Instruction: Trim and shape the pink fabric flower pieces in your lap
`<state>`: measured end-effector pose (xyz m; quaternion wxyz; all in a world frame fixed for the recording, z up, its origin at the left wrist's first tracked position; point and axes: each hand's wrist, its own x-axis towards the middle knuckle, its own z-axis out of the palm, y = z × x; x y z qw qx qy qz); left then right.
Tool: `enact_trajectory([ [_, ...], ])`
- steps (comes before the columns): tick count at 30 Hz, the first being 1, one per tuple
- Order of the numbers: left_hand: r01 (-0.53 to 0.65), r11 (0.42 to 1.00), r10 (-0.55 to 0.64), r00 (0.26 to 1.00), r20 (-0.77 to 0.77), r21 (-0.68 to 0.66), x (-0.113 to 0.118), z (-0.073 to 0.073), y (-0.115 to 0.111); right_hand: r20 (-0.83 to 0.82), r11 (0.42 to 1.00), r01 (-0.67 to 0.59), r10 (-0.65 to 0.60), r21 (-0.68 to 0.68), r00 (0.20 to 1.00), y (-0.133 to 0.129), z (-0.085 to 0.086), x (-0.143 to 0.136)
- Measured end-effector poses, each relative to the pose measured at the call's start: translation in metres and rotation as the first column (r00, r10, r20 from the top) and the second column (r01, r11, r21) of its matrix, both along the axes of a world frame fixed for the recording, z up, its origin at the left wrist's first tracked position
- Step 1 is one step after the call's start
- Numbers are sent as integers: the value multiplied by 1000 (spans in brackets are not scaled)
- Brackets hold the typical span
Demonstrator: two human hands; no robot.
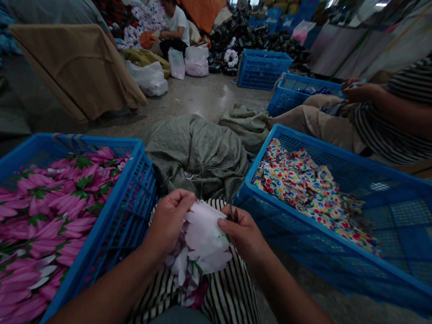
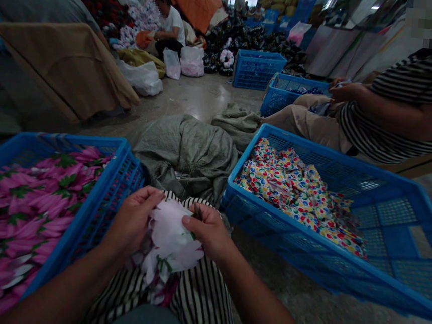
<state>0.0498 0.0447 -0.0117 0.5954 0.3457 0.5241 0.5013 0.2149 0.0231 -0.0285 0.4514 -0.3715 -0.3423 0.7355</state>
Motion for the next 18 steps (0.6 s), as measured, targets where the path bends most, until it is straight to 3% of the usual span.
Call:
enact_trajectory([
  [3,-142,989,141,990,9,47,-12,-2,11,9,998,48,-47,-43,999,2,-2,6],
  [6,-115,987,124,990,-74,112,-17,-1,13,20,996,25,-24,-82,1000,4,-3,6],
  [8,-10,984,46,979,-200,180,-14,0,9,12,996,-8,9,-86,1000,5,-2,2],
  [10,176,962,-103,943,-316,209,-8,1,4,-1,995,-59,60,-86,998,5,0,-2],
  [13,465,878,-396,839,-373,114,0,1,-1,2,991,-100,100,-89,995,6,4,-4],
  [15,504,863,-468,822,-323,31,2,-1,-4,10,993,-70,71,-98,997,6,5,0],
  [18,410,912,-406,897,-174,-14,2,-4,-6,-9,994,-6,5,-112,1000,7,1,7],
])
